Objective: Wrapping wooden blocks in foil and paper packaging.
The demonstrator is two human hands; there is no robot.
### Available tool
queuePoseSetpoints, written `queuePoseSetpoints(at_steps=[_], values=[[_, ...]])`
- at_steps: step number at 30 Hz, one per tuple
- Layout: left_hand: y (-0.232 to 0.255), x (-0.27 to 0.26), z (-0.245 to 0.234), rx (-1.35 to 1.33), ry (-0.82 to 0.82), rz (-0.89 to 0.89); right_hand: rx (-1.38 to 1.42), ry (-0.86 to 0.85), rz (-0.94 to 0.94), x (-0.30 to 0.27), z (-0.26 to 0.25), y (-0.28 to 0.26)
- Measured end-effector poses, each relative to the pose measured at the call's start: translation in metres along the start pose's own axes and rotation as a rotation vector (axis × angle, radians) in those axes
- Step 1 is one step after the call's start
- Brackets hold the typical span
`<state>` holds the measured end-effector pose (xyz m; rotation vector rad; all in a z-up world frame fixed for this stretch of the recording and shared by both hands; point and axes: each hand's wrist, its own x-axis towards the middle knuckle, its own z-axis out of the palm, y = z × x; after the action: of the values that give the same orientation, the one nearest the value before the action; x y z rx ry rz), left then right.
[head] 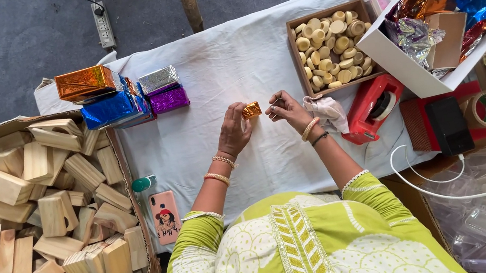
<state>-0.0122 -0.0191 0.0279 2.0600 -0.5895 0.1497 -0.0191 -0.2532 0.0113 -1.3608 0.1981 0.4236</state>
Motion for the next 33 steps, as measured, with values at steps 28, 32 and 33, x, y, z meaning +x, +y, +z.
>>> queuePoseSetpoints(at_steps=[28, 32, 33], values=[[-0.016, -0.079, -0.039, 0.548, -0.066, 0.253, 0.262, -0.037, 0.368, 0.036, 0.018, 0.043], [-0.049, -0.142, -0.028, 0.393, 0.159, -0.154, 0.378, 0.045, 0.261, 0.063, 0.049, 0.045], [-0.062, -0.162, -0.019, 0.419, 0.147, -0.239, 0.427, 0.061, 0.225, 0.073, 0.056, 0.052]])
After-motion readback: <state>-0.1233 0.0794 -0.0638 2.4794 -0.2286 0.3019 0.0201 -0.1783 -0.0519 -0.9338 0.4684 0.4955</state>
